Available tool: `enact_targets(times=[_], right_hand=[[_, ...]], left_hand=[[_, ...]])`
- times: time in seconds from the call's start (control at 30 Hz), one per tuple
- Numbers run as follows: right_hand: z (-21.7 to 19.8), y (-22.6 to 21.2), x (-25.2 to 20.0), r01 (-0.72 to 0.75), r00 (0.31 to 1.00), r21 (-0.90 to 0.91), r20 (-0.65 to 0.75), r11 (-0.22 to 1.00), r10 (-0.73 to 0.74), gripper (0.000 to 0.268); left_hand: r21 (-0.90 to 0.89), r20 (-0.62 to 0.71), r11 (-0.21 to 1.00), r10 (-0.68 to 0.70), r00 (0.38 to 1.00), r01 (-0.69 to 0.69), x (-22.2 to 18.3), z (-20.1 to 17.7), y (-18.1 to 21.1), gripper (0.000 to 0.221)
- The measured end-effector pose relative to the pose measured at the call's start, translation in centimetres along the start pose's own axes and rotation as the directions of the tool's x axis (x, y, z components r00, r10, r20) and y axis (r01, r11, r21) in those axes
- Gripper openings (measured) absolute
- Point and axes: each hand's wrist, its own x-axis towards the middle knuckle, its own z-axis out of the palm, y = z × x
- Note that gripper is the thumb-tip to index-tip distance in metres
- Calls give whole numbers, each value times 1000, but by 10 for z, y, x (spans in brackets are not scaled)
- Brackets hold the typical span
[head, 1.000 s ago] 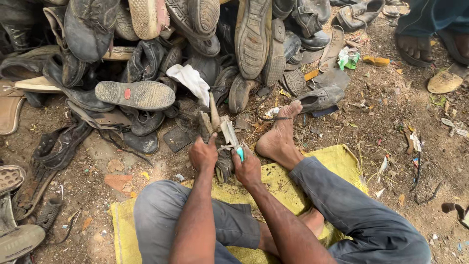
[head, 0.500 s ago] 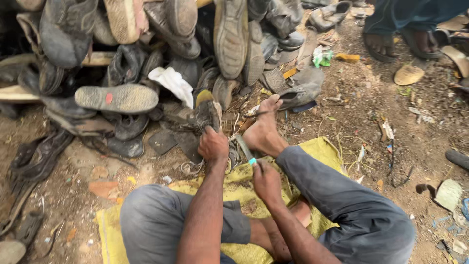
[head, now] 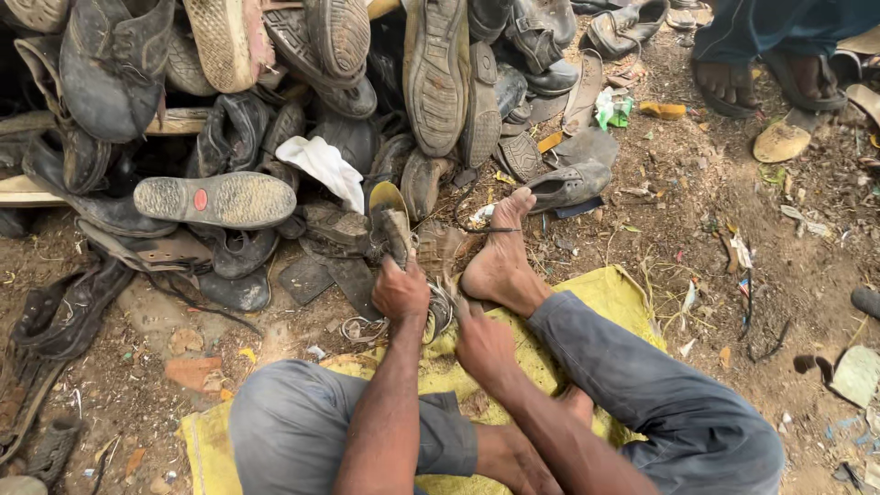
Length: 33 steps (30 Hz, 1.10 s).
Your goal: The person uses a small tool to scrape and clean the interior and exterior of various shoes, handling them one at a time from a large pile.
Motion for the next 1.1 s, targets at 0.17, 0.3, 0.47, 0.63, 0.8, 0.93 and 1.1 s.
enact_targets(times=[0.17,0.3,0.47,0.63,0.8,0.93,1.1], right_hand=[[3,20,-67,-125,991,15,50,992,124,36],[14,9,-63,-171,985,105,12,980,170,32],[-7,-6,-27,-242,916,272,-251,931,311,31],[-46,-7,-39,-361,871,401,-177,842,458,33],[-40,6,-44,-265,879,485,-235,834,416,32],[-19,14,-41,-327,885,429,-173,842,432,32],[-4,21,-29,-281,925,371,-142,885,353,31]], left_hand=[[73,194,986,-163,968,151,7,-20,13,43],[-126,239,964,-199,951,233,-8,-32,18,38],[18,38,1000,-17,999,16,-17,-20,21,34],[27,-13,987,157,987,-157,-36,8,43,36],[195,-156,946,291,944,-259,-35,13,47,45],[-204,6,971,125,992,-121,-30,-7,34,34],[-487,161,841,-179,971,236,-19,-17,0,35]])
